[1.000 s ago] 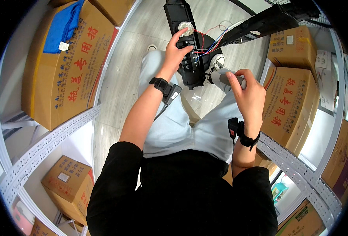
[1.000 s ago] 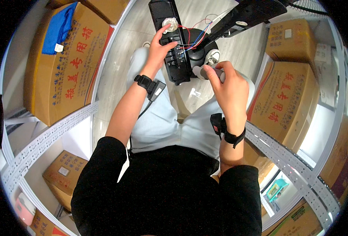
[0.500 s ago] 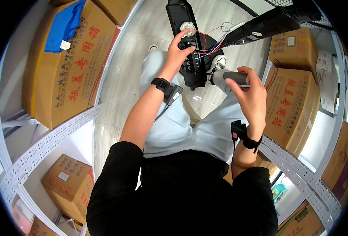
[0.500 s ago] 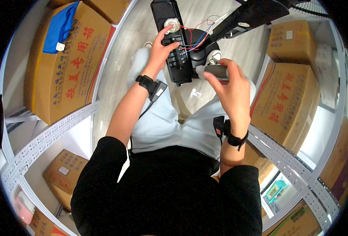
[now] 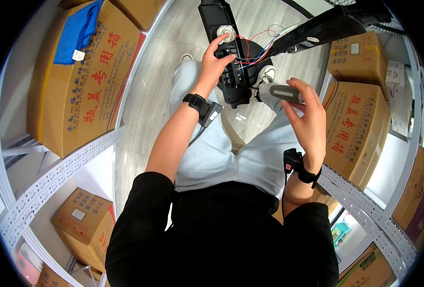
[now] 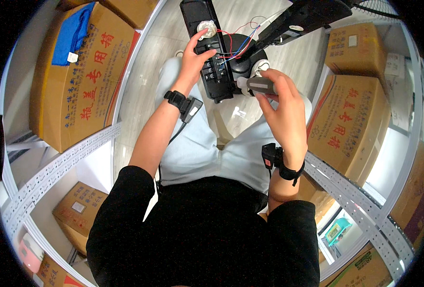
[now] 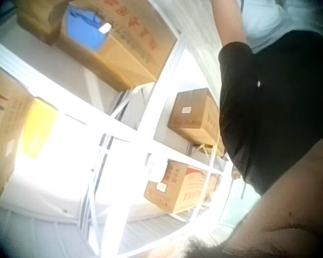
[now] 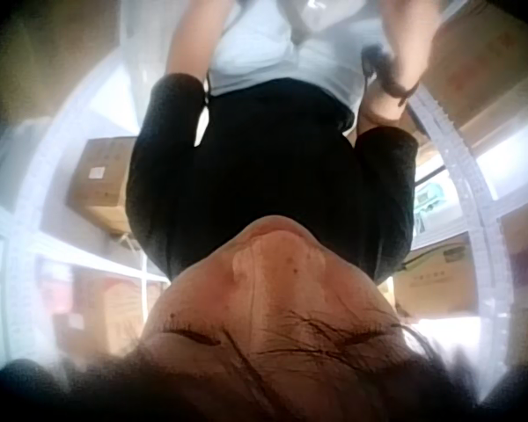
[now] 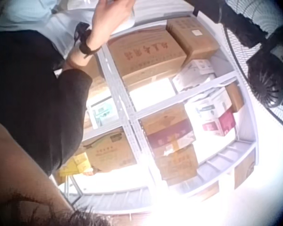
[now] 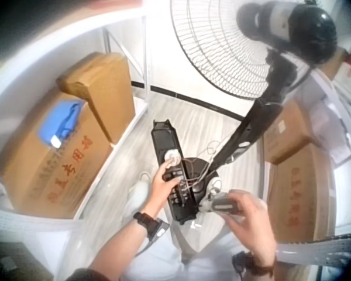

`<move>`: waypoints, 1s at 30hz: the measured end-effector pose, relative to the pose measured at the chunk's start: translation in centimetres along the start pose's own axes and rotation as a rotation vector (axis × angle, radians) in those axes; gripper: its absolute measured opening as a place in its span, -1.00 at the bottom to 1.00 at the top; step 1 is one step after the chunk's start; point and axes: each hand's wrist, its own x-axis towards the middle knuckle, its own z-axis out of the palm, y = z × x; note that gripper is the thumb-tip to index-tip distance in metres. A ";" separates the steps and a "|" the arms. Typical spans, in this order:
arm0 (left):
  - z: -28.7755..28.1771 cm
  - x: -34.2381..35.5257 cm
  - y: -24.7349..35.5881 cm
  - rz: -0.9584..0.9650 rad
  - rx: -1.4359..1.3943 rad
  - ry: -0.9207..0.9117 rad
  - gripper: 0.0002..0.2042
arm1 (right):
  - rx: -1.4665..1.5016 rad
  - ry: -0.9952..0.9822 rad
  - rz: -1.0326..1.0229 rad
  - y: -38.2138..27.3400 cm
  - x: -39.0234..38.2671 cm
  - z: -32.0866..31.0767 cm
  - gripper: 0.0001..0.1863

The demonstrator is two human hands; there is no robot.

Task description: The person sits on the floor and uses a soldering iron to work on wires and components inside a black plastic housing. They then attach the housing to a fan stand and secure it with a screwdriver.

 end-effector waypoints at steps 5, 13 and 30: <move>-0.4 0.1 -0.4 0.017 0.019 0.002 -0.36 | -0.240 -0.072 0.233 -1.4 0.1 -0.4 -0.67; -0.4 0.3 -0.7 0.029 -0.016 0.003 -0.35 | 0.072 0.044 0.024 0.0 -0.3 0.2 -0.62; -0.5 0.5 -0.9 0.052 -0.015 -0.004 -0.34 | -0.039 -0.080 0.022 -0.4 -0.6 -0.3 -0.58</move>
